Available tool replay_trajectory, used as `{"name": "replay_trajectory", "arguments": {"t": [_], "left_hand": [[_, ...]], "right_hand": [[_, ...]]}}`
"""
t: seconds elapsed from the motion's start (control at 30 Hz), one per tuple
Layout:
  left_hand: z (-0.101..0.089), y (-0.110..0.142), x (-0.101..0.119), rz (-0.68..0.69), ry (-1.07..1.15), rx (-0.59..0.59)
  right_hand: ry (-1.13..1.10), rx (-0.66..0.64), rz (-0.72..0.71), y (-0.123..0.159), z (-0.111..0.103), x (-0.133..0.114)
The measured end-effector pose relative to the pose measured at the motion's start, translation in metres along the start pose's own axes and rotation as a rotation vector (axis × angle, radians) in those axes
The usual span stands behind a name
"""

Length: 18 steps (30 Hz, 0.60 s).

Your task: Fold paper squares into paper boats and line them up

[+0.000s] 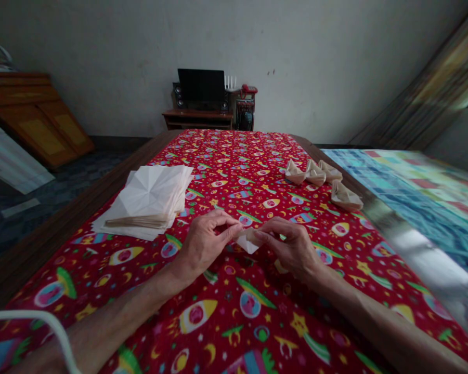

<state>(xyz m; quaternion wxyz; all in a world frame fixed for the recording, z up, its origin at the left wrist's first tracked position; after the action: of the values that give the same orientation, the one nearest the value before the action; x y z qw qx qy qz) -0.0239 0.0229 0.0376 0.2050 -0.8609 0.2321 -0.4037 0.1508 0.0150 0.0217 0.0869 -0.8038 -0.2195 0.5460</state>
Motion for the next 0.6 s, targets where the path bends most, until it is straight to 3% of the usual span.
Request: {"name": "replay_trajectory", "arguments": {"t": [0.27, 0.6], "left_hand": [[-0.0019, -0.0006, -0.0078, -0.128, -0.053, -0.024], [0.0018, 0.0006, -0.0098, -0.041, -0.146, -0.02]], "right_hand": [[0.04, 0.043, -0.028, -0.003, -0.0047, 0.0026], [0.093, 0.06, -0.106, -0.0023, -0.0084, -0.0018]]}}
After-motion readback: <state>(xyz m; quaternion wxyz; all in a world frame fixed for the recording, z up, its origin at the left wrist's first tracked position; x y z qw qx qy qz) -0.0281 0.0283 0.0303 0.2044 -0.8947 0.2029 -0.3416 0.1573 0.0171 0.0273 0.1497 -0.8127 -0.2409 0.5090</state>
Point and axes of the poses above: each hand's wrist, its own y-axis away from the middle knuckle, its own z-axis out of the palm, x = y × z, the point moved 5 cm from there along -y, towards the middle knuckle, and after that the axes turned 9 degrees about -y, right-handed, at the moved point
